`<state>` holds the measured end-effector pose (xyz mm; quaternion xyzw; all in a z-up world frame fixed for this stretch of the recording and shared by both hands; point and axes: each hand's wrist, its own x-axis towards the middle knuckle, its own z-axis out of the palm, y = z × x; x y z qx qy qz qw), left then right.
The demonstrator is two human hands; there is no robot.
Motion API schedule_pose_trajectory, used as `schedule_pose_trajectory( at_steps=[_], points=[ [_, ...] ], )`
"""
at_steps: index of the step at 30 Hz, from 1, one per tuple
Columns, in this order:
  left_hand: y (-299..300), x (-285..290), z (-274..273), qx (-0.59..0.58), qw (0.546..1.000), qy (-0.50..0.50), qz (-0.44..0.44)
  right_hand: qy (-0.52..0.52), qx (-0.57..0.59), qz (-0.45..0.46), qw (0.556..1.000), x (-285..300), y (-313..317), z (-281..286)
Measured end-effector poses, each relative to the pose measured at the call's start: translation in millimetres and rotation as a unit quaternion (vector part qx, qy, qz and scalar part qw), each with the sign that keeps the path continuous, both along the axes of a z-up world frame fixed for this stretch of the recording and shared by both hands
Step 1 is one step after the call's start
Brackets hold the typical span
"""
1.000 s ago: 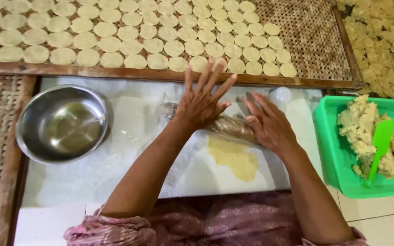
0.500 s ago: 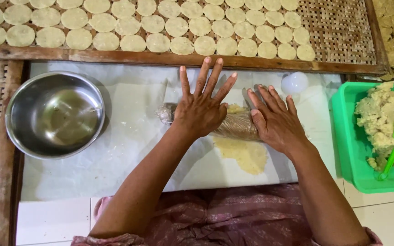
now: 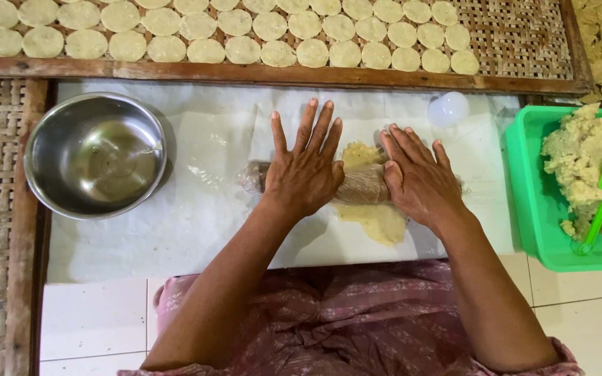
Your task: Flattening dough with a rolling pin and using a round cutter to make crackers and placing them on a drying rack.
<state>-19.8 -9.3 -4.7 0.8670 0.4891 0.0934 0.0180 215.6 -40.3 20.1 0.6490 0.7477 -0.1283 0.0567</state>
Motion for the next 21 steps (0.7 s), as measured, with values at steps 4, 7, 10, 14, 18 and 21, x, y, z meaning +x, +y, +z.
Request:
schedule_pose_trajectory(
  at_steps=[4, 7, 10, 14, 18, 21],
  points=[
    [-11.2, 0.5, 0.0, -0.013, 1.0, 0.009, 0.007, -0.003, 0.011, -0.006, 1.0, -3.2, -7.6, 0.8],
    [-18.4, 1.3, -0.5, -0.055, 0.998, 0.005, 0.021, -0.005, 0.009, -0.007, 1.0, -2.8, -13.2, -1.9],
    [-25.0, 0.3, -0.7, -0.055, 0.998, -0.012, 0.029, 0.003, 0.011, -0.013, 1.0, -6.6, -19.3, 1.3],
    [-32.3, 0.0, 4.9, -0.103, 0.994, 0.001, 0.034, 0.006, 0.039, -0.007, 0.999, -5.0, -25.9, -2.1],
    [-40.0, -0.8, 2.8, -0.119, 0.992, -0.01, 0.03, 0.023, 0.062, -0.004, 0.998, -9.2, -35.8, 4.5],
    [-46.7, -1.2, 4.2, -0.125, 0.992, -0.006, 0.027, 0.025, 0.066, -0.005, 0.997, -9.9, -41.8, 5.0]
  ],
)
